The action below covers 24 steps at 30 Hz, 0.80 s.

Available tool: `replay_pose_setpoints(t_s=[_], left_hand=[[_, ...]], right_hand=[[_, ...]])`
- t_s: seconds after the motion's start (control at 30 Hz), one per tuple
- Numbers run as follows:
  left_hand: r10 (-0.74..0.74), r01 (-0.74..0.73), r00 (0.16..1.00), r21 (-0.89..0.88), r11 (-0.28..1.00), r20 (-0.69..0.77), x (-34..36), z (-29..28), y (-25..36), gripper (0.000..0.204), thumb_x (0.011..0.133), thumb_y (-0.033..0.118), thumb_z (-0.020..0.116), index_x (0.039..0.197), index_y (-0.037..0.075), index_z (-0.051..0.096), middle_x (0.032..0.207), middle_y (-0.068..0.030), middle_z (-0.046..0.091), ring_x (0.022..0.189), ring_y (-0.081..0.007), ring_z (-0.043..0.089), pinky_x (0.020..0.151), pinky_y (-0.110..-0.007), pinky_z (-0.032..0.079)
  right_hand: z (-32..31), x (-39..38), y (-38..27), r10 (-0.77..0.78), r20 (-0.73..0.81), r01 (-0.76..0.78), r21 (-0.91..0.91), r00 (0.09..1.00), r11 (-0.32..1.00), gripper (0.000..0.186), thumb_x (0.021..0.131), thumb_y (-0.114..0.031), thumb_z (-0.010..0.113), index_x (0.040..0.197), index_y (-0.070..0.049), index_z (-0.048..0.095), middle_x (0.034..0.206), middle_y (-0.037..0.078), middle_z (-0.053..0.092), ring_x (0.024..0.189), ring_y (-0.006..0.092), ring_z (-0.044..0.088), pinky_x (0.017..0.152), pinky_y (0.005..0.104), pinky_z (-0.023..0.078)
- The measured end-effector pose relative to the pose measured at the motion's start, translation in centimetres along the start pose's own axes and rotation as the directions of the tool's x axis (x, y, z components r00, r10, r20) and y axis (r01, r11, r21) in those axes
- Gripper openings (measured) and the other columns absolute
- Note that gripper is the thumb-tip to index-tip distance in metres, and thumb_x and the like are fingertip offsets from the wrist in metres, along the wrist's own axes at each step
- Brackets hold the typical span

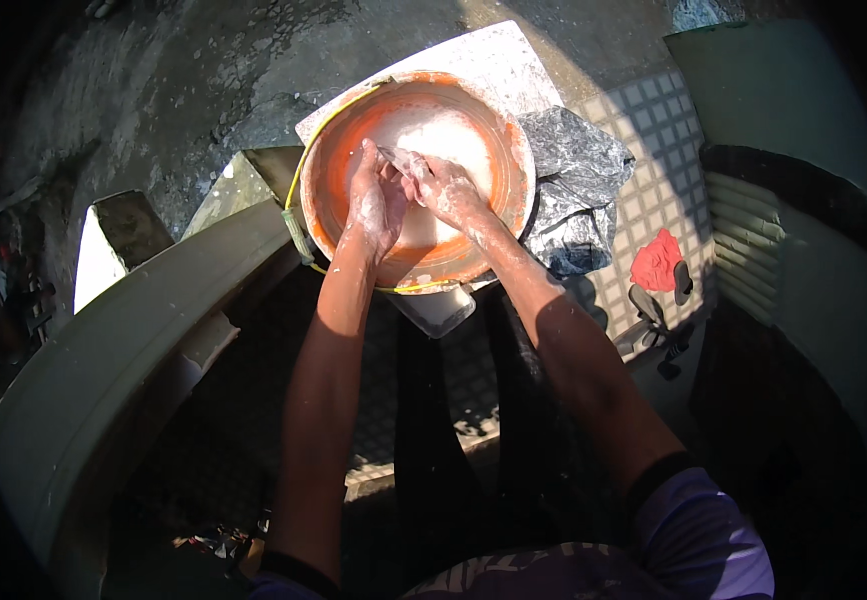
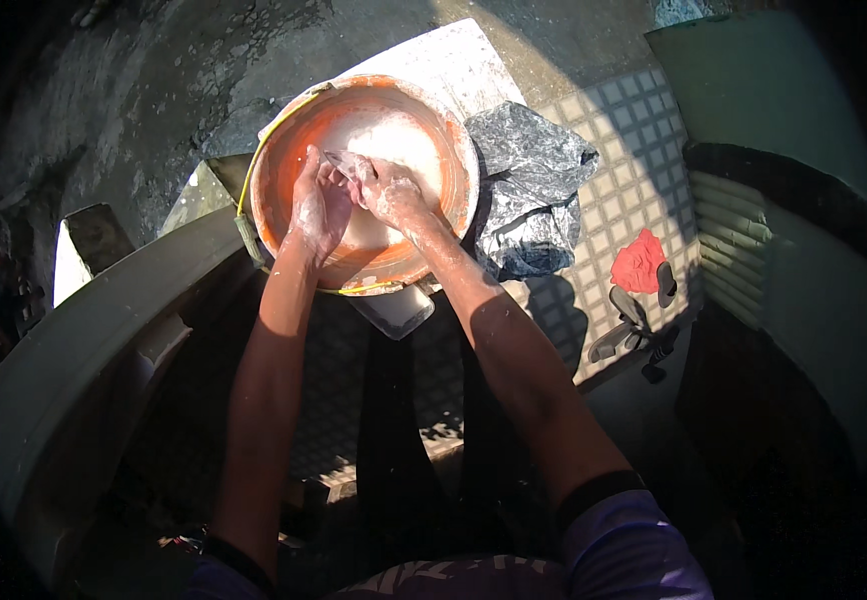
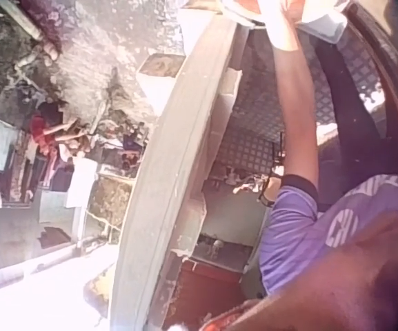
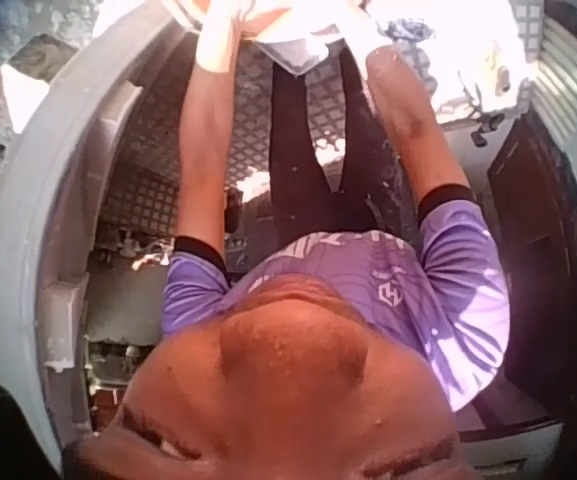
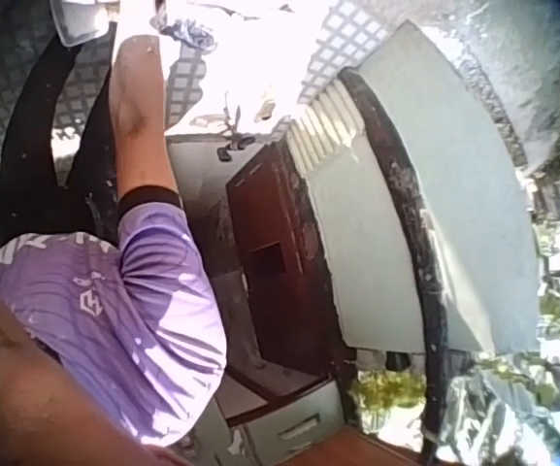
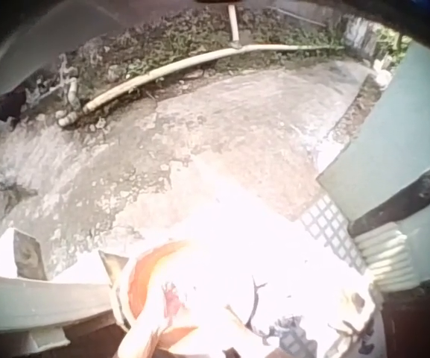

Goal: Washing plastic food containers in a bucket of soapy water.

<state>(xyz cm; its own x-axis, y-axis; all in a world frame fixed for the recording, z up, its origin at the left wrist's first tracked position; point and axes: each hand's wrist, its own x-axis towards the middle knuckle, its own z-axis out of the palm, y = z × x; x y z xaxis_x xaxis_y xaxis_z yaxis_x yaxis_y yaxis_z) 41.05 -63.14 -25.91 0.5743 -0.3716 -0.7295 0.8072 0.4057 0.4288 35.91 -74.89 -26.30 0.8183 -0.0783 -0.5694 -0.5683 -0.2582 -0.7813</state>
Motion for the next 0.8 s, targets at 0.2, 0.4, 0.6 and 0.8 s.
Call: replay_pose_setpoints(t_s=[0.2,0.4,0.6,0.8], left_hand=[[-0.048,0.089,0.917,0.087,0.992,-0.395,2.1,-2.7,-3.3,0.03,0.101,0.023,0.042,0.112,-0.003,0.052,0.103,-0.0166,0.06,0.094,-0.0284,0.061,0.083,-0.045,0.051],[0.209,0.031,0.708,0.326,0.945,-0.674,4.7,-3.1,-4.0,0.045,0.091,0.033,0.061,0.11,-0.007,0.06,0.093,-0.0124,0.066,0.077,-0.0215,0.064,0.072,-0.036,0.053],[0.519,-0.031,0.707,0.712,0.702,-0.48,3.2,1.1,-4.1,0.06,0.07,0.041,0.08,0.098,-0.01,0.066,0.085,-0.0172,0.068,0.078,-0.0254,0.064,0.075,-0.038,0.051],[0.321,-0.2,0.947,0.748,0.632,-0.018,3.6,4.2,-5.6,0.037,0.071,0.007,0.08,0.1,-0.006,0.06,0.089,-0.0121,0.067,0.074,-0.0217,0.066,0.066,-0.034,0.054]], right_hand=[[1.6,-0.9,1.5,-0.151,0.044,0.155,-0.11,0.988,0.982,0.026,0.091,-0.021,0.053,0.1,-0.002,0.068,0.088,0.019,0.068,0.081,0.0294,0.067,0.074,0.0382,0.051],[-0.6,-0.3,1.7,-0.057,-0.358,0.097,0.096,0.932,0.991,0.021,0.076,-0.012,0.073,0.091,0.001,0.067,0.084,0.018,0.069,0.086,0.0271,0.068,0.078,0.0351,0.053],[-0.1,0.4,1.9,0.185,-0.336,-0.223,-0.08,0.923,0.972,0.055,0.074,-0.043,0.074,0.095,0.006,0.063,0.088,0.025,0.067,0.09,0.0376,0.067,0.079,0.0436,0.051],[-2.6,4.5,9.9,0.193,-0.548,-0.45,-0.385,0.814,0.806,0.049,0.088,-0.039,0.061,0.101,0.007,0.061,0.095,0.03,0.064,0.088,0.0331,0.067,0.074,0.0389,0.054]])
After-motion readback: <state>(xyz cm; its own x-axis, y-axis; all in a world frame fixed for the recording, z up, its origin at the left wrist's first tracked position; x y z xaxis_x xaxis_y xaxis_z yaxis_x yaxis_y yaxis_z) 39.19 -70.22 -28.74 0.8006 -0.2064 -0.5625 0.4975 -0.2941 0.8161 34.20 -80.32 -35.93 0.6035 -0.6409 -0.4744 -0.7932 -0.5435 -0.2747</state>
